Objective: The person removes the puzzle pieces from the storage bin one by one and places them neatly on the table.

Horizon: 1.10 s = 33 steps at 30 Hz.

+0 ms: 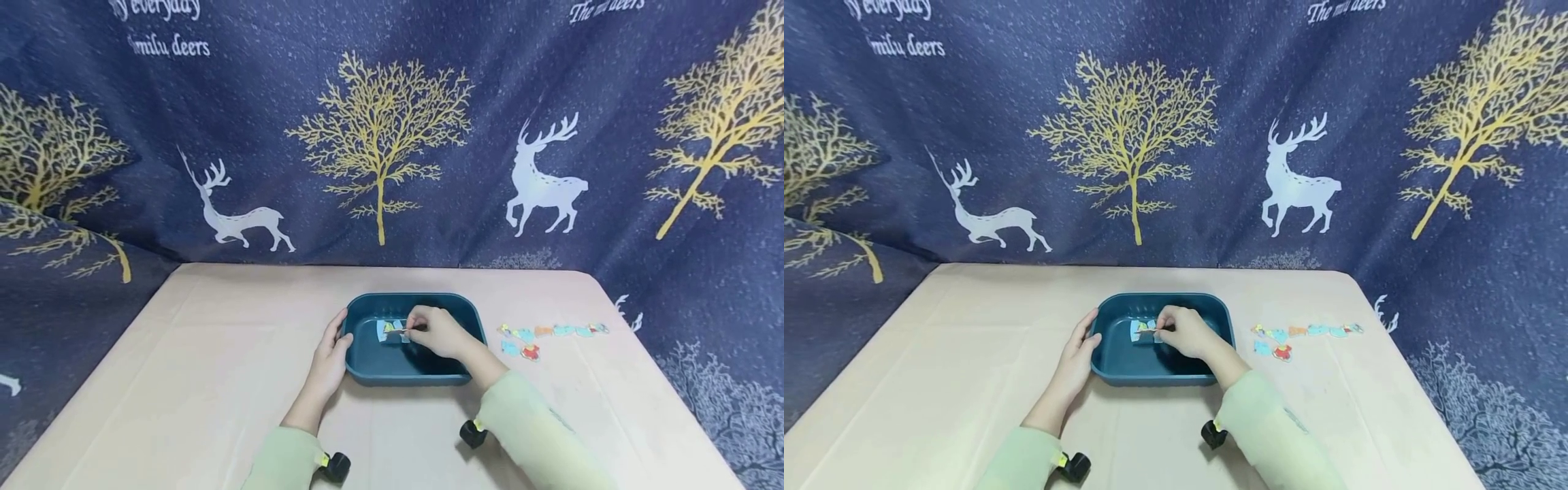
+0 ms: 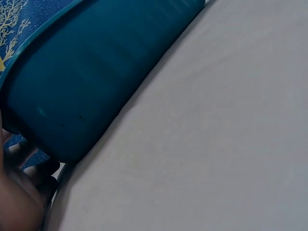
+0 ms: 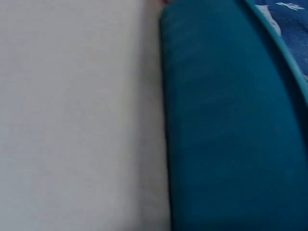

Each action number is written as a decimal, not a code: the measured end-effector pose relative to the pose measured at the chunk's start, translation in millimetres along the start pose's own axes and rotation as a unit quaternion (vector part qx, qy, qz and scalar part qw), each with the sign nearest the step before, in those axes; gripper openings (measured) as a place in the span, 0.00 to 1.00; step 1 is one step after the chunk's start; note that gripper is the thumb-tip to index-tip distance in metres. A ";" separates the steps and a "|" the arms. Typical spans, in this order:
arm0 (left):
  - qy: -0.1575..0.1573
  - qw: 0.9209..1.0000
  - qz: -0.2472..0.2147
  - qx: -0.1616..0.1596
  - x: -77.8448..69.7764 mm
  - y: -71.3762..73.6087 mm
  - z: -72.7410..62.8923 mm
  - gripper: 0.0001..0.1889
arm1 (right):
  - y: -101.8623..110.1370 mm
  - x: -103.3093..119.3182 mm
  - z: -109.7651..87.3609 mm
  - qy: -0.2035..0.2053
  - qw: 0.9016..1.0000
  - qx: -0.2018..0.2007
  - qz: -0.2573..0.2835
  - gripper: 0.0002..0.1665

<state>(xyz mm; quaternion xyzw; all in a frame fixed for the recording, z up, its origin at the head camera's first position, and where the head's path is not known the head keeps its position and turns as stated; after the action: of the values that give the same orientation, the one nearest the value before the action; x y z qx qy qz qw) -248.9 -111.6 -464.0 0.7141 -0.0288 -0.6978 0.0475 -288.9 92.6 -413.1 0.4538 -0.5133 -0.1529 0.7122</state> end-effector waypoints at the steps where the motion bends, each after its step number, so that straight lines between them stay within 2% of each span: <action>1: 0.000 1.000 -0.001 0.001 0.3 -0.6 0.9 0.26 | 3.0 -1.9 -0.8 -0.003 1.000 -0.005 0.004 0.03; 6: -0.003 1.000 0.000 0.002 -1.2 -2.5 3.5 0.26 | 17.9 -11.1 -6.6 -0.021 0.999 -0.027 0.037 0.04; 10: -0.006 1.000 0.001 0.002 -3.1 -2.3 4.1 0.26 | 29.5 -15.1 -13.1 -0.018 0.996 -0.052 0.067 0.05; 13: -0.008 1.000 0.004 0.002 -4.3 -2.6 3.9 0.26 | 36.5 -16.9 -19.5 -0.015 0.993 -0.067 0.099 0.05; 19: -0.007 1.000 0.004 0.003 -4.0 -4.4 -0.6 0.26 | 42.4 -21.2 -34.5 -0.033 0.985 -0.091 0.146 0.04; 27: 0.001 1.000 0.012 0.000 5.2 0.4 -11.7 0.26 | 38.5 -22.4 -58.0 -0.047 0.967 -0.130 0.212 0.06; 33: -0.007 1.000 0.018 0.001 2.1 1.3 -7.9 0.26 | 49.9 -29.6 -69.8 -0.067 0.953 -0.160 0.249 0.09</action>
<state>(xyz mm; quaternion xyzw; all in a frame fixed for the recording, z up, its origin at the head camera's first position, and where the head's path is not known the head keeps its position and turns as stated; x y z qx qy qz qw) -240.9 -112.9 -465.8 0.7088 -0.0421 -0.7016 0.0590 -253.1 174.1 -394.8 0.1804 -0.6249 -0.0814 0.7552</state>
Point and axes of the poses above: each hand's wrist, its own z-axis towards the middle knuckle, its own y-axis out of the back of the hand, x = y × z, the point moved 6 cm from there along z, towards the middle knuckle, and after that the axes turned 6 degrees about -z, right-handed, at the moved point
